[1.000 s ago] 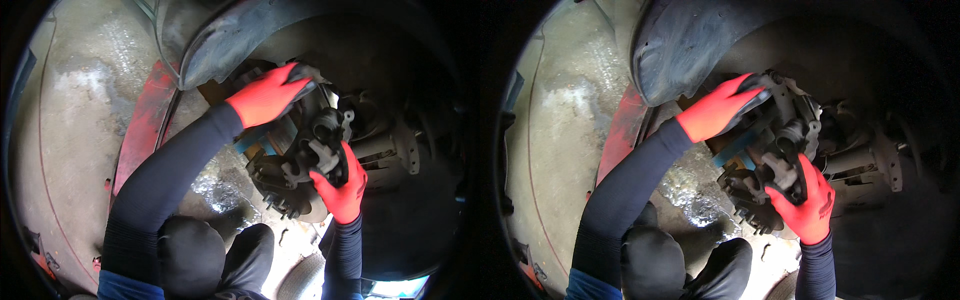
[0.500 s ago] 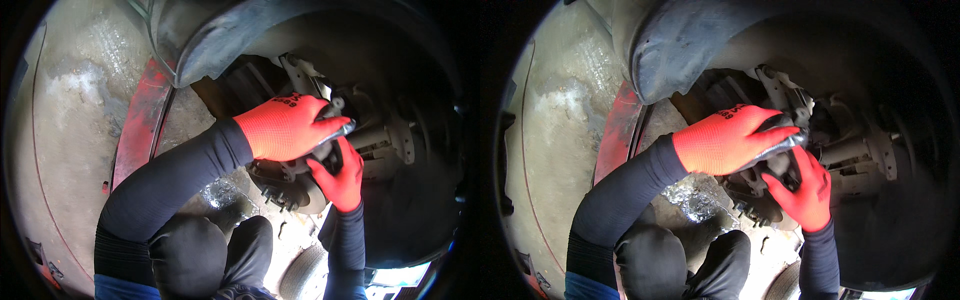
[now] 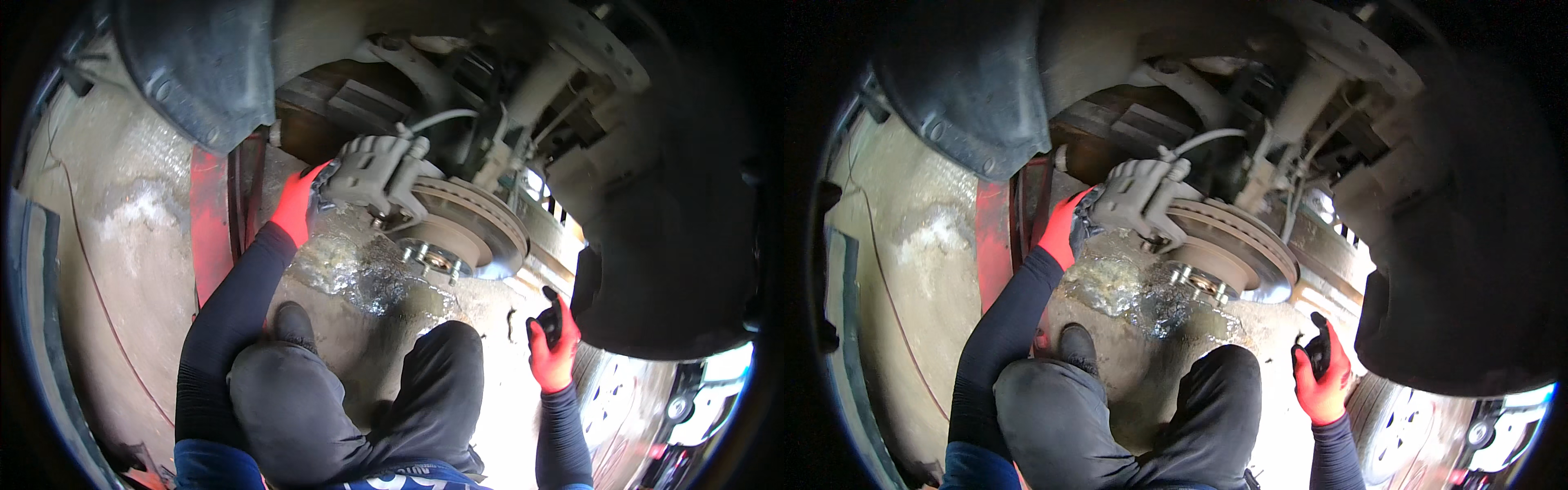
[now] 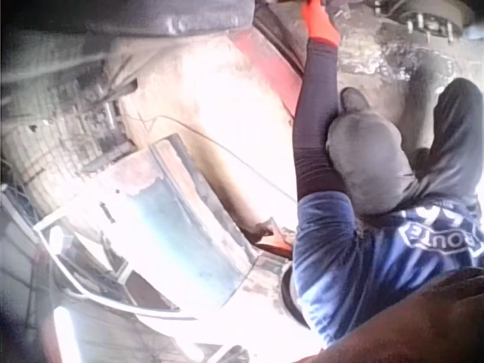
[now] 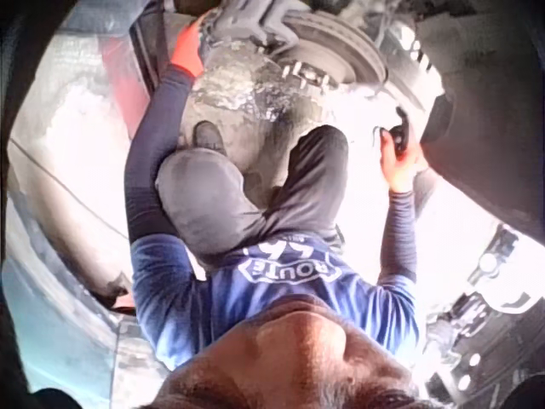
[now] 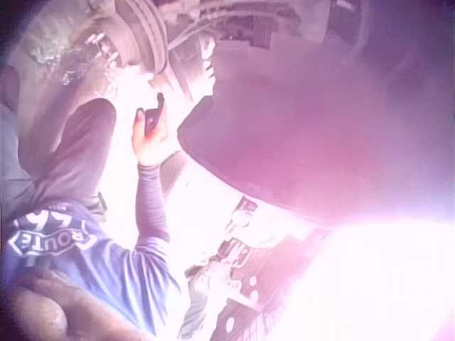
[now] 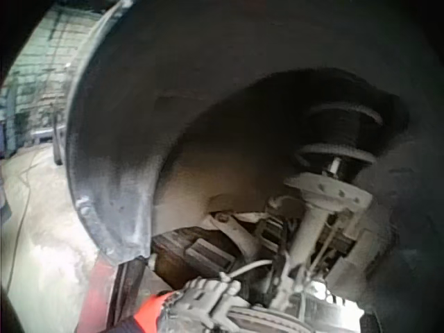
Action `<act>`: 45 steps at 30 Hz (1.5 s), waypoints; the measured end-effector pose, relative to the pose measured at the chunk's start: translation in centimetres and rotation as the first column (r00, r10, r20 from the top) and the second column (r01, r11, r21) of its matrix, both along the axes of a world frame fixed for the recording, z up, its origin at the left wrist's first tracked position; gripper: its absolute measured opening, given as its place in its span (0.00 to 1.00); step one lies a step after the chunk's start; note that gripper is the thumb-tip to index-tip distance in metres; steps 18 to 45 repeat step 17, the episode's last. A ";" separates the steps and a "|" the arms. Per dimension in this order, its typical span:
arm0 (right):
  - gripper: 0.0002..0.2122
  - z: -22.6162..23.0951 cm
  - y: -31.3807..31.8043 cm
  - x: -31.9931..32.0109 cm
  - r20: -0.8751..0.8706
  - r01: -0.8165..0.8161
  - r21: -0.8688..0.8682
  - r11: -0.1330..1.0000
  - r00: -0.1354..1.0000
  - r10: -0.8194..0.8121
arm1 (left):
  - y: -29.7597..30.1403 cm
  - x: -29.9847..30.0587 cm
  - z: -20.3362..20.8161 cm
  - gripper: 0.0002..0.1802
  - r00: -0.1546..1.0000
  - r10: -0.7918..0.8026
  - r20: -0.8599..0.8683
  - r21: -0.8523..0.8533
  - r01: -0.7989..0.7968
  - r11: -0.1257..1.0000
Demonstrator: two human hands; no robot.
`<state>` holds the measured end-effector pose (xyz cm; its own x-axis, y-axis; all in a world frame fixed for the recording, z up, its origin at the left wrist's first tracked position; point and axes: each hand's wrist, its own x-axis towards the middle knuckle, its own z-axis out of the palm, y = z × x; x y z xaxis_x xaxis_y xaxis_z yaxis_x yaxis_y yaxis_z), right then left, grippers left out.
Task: The person removes the brake caliper from a car's wheel hub using a wrench, then reattaches it. The person uses a wrench to loosen bolts, removes the caliper, and then reinstalls it onto the brake rotor.
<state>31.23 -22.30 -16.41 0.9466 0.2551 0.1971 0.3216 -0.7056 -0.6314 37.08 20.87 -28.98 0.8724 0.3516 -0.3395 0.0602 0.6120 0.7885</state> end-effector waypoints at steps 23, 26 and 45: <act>0.23 -41.4 -19.0 -22.4 -0.766 0.114 -0.454 0.884 0.457 -0.452 | 4.0 3.1 2.6 0.21 0.884 -0.468 0.001 0.089 0.466 0.880; 0.23 -41.4 -19.0 -22.4 -0.766 0.114 -0.454 0.884 0.457 -0.452 | 4.0 3.1 2.6 0.21 0.884 -0.468 0.001 0.089 0.466 0.880; 0.23 -41.4 -19.0 -22.4 -0.766 0.114 -0.454 0.884 0.457 -0.452 | 4.0 3.1 2.6 0.21 0.884 -0.468 0.001 0.089 0.466 0.880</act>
